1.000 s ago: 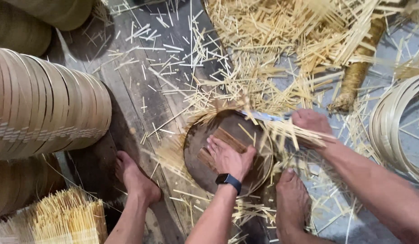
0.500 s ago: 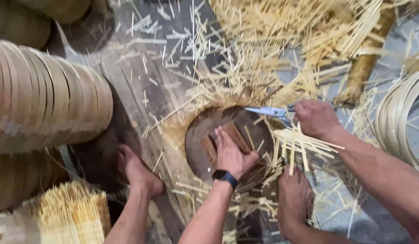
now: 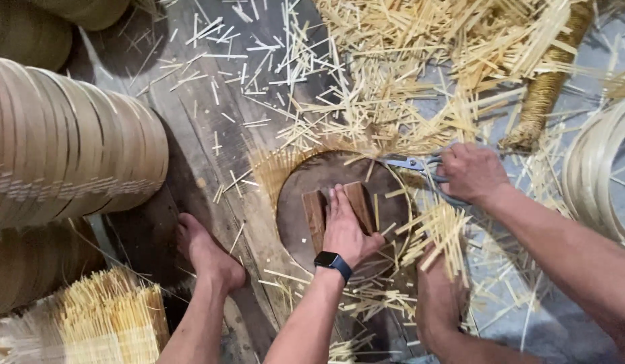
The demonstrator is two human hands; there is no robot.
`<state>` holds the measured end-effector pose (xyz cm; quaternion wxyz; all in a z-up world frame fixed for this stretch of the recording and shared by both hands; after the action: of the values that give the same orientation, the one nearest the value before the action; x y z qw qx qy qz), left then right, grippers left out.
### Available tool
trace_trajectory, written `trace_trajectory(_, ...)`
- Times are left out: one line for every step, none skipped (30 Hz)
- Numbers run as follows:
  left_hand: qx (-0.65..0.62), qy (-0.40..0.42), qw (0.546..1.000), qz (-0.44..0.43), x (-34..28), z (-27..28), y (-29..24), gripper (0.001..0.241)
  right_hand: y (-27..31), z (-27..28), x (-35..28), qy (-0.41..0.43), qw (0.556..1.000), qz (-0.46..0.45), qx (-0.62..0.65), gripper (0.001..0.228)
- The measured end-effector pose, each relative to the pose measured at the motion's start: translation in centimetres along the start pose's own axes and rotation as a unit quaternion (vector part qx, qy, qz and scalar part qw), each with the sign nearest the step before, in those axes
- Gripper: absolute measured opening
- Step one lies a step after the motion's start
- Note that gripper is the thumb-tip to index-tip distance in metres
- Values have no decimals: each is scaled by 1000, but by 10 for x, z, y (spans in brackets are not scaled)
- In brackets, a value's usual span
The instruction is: The person sits on the floor of a bamboo workshop, trims the protruding ends of a woven bamboo mat with scissors, fits a bent bamboo rim around the mat, presses the mat into a round wooden form, and stacks the finished round bamboo tray onto a pile of completed trays.
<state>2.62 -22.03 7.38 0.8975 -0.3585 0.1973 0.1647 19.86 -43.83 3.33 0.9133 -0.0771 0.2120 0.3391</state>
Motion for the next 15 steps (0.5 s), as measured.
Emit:
trace_trajectory(8, -8, 1000, -4, 6, 5, -3, 134, 4, 4, 11, -68, 998, 3, 7, 27)
trace_trajectory(15, -15, 1000, -8, 12, 10, -7, 134, 8, 9, 22, -135, 991, 7, 13, 28)
trace_trajectory(18, -14, 1000, -9, 11, 11, -8, 134, 11, 14, 29, -136, 991, 6, 16, 28)
trace_trajectory(17, 3, 1000, 8, 10, 11, -8, 134, 15, 18, 36, -127, 992, 13, -11, 28)
trace_trajectory(15, 24, 999, 25, 6, 10, -7, 134, 21, 21, 40, -115, 992, 21, -37, 28)
trace_trajectory(18, 27, 999, 26, 0, 10, -5, 134, 19, 11, 31, -113, 993, 19, -34, 28)
trace_trajectory(19, 2, 1000, -11, 3, 11, -8, 131, 12, 4, 29, -83, 996, 20, -20, 26)
trace_trajectory(20, -23, 998, -48, 6, 13, -10, 129, 5, -3, 27, -54, 998, 22, -6, 25)
trace_trajectory(17, -26, 998, -49, 5, 15, -14, 129, -6, -2, 24, -55, 998, 22, -10, 25)
trace_trajectory(52, 15, 999, -5, 4, 14, -14, 123, -18, -3, 22, -31, 999, 4, 21, 26)
trace_trajectory(87, 62, 993, 47, -7, 10, -11, 118, -24, -9, 12, 1, 998, -11, 55, 28)
trace_trajectory(84, 67, 993, 54, -10, 1, -3, 118, -18, 0, 4, 9, 998, -7, 57, 28)
trace_trajectory(72, 13, 997, 12, -8, -1, 2, 114, -13, 12, 2, 26, 999, -18, 29, 41)
trace_trajectory(60, -41, 997, -30, -7, -2, 6, 110, -9, 25, -1, 43, 999, -30, 2, 56)
trace_trajectory(63, -45, 996, -34, -3, -2, 7, 110, -5, 26, 10, 37, 999, -33, 2, 56)
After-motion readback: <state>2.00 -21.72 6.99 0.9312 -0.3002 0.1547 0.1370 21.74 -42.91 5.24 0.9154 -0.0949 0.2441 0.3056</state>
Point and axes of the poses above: each hand's wrist, its own x-axis towards the middle knuckle, its own z-axis out of the back of the hand, y = z × x, the point moved 3 cm from there along x, towards the middle knuckle, and after that the axes turned 1 degree about -z, right-handed, at the moved point
